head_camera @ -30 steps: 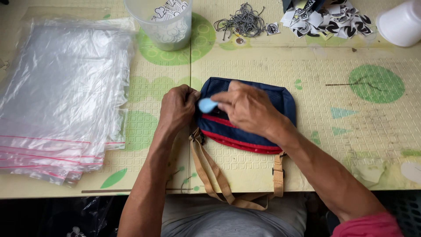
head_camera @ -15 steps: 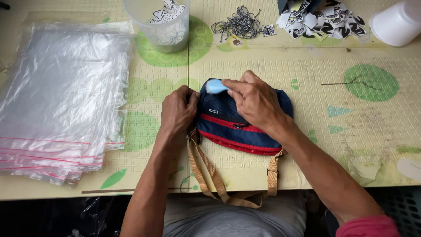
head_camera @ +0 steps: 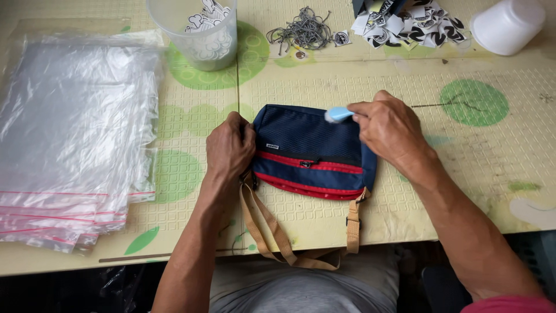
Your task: The person scrubs a blue and red shoulder bag with a light blue brush, focusing on the exterior fabric, zipper, and strap attachment points. They then attach a small metal chain to the bag's zipper pull.
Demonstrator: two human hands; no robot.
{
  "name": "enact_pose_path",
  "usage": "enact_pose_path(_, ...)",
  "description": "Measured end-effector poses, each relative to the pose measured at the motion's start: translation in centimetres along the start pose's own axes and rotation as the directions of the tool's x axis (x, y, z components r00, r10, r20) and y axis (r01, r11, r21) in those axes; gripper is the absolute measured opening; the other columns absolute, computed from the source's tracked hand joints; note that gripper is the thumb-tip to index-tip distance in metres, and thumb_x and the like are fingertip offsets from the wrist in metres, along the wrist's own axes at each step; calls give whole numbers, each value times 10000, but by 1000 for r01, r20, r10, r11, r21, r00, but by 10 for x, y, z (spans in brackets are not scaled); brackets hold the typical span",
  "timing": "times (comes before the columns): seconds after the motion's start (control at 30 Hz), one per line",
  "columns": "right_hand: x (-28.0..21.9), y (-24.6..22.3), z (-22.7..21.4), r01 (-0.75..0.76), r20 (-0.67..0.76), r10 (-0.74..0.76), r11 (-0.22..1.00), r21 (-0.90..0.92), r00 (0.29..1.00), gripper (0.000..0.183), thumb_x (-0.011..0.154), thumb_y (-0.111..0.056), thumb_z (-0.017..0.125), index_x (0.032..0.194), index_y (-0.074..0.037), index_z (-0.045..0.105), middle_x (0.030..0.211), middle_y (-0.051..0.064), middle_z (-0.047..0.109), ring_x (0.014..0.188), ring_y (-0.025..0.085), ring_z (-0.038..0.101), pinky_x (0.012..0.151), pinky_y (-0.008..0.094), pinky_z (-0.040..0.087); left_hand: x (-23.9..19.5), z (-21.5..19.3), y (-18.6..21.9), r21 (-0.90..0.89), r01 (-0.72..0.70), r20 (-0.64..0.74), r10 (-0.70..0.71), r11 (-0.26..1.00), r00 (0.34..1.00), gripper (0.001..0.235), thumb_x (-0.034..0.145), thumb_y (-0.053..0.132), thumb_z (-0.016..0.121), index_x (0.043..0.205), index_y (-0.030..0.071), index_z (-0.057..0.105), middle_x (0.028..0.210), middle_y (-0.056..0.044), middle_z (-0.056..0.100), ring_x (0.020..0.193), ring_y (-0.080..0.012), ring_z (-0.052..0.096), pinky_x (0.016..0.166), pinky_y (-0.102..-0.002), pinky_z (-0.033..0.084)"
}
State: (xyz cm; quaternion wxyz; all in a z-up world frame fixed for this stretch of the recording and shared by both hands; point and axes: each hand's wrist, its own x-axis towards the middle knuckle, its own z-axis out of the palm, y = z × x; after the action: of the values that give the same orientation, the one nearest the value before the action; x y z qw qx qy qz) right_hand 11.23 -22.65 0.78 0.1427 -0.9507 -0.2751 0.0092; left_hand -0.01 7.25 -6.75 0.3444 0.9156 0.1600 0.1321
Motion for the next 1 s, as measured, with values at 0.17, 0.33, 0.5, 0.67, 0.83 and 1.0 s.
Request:
enact_pose_path(0.17,-30,29,-25,-152,-187,93,931,-331,978,308,1007,-167,664,1294,-187,774,952,169,622,846,354,640,637,497,555,1,0,6,68,0,-17,1,998,1000,169,916,244,524,882,83,564,746,-181,697,686,-439,637,627,-525,446)
enact_pose_path(0.33,-39,28,-22,9,-235,-37,992,-122,971,308,1064,-199,638,1348,-224,756,877,131,549,758,373,620,583,499,550,-5,-37,71,167,-72,81,59,983,995,192,972,214,610,1109,83,578,1042,-185,585,892,-443,661,719,-563,545)
enact_pose_path(0.5,-29,-8,8,149,-173,-127,981,122,977,330,1011,-197,619,1309,-258,747,839,191,578,831,482,663,681,572,562,20,12,79,238,-521,91,516,820,852,49,961,128,671,993,103,644,1029,-104,557,1106,-348,607,835,-505,589)
enact_pose_path(0.67,-26,7,22,26,-125,-30,999,-33,992,307,1010,-259,587,1256,-342,749,831,142,568,802,423,690,687,528,590,24,49,66,47,-589,167,575,807,801,146,943,246,652,1048,167,589,1120,-54,552,1236,-342,527,1006,-530,448)
enact_pose_path(0.83,-36,20,2,-42,-87,23,975,-218,996,331,1041,-305,553,1317,-380,720,877,86,529,792,363,682,672,490,605,12,39,79,107,-601,319,545,792,776,326,992,343,556,1317,329,569,1295,-39,464,1314,-329,417,1094,-563,332)
enact_pose_path(1.0,-33,24,-25,-5,10,7,981,-195,1000,304,1039,-287,555,1270,-295,753,917,144,592,837,404,687,727,533,599,13,38,89,194,-590,456,460,784,762,602,975,668,412,1511,398,456,1407,-54,384,1418,-351,283,1168,-595,204)
